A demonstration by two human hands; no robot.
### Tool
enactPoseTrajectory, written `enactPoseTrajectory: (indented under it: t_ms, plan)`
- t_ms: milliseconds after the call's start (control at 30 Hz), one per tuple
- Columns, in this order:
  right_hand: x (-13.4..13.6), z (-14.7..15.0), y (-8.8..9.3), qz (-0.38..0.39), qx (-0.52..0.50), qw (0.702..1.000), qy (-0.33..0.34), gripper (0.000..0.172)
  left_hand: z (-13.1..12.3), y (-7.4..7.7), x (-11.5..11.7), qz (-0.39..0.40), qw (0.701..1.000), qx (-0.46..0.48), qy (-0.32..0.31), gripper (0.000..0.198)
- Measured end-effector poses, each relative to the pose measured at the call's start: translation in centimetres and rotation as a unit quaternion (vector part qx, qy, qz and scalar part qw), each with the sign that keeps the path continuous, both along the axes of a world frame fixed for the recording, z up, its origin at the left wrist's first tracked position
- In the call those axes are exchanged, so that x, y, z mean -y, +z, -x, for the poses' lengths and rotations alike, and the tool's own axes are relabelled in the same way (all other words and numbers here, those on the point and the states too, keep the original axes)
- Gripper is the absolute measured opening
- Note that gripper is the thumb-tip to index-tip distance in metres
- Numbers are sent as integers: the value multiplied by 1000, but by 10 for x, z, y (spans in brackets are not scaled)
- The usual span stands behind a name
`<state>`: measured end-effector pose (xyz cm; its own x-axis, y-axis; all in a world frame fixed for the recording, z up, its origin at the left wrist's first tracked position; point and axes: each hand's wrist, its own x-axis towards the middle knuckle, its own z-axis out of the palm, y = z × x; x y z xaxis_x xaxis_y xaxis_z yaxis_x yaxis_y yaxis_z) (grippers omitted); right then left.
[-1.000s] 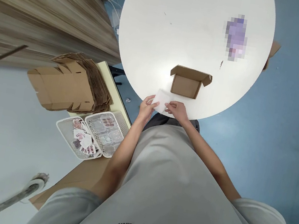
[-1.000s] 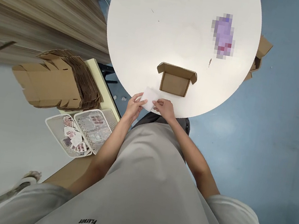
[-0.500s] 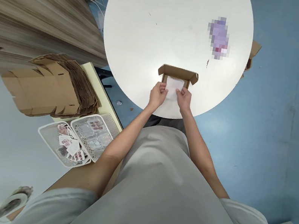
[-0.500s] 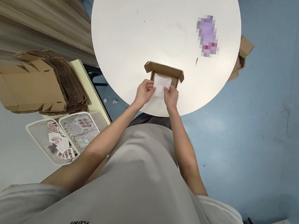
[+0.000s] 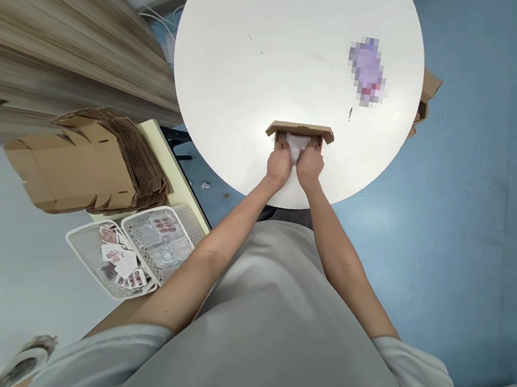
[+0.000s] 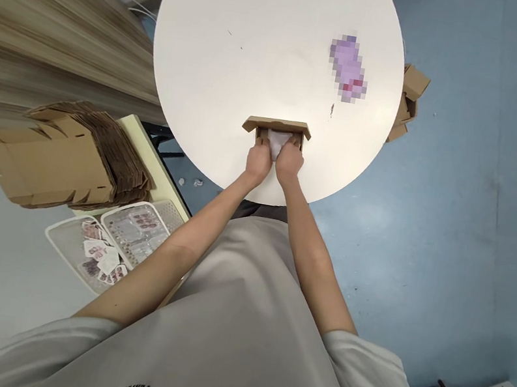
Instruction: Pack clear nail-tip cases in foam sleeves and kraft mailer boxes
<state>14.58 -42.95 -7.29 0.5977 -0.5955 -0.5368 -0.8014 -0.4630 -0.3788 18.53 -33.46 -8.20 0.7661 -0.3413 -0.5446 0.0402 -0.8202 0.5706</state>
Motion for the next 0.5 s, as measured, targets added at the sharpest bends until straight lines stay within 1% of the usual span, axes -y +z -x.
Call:
enactPoseTrajectory:
  t_ms: [67,133,200,300,333,400,433,500]
  plan:
    - [-2,-6,7,27,-22,999,35,40,0,2,6,-50,999,5,-14,31]
    - [-2,-10,16,46,-44,996,69,41,-1,6,9,-66,998,1,-22,30]
    - [3,-9,28,46,-59,992,100,34,0,12,4,-57,998,5,-35,26]
    - [18,13,45,21,-35,992,120,23,1,21,-20,5,998,46,-51,24]
    - [25,24,48,13,-16,994,108,24,2,24,-32,33,996,65,-42,25]
    - [42,48,52,0,29,998,60,28,1,26,-58,68,994,88,-9,27]
    - [51,58,52,-2,44,999,30,32,-1,25,-69,76,992,95,14,28]
    - [67,70,46,-5,77,997,-4,44,-10,22,-87,87,988,116,53,35]
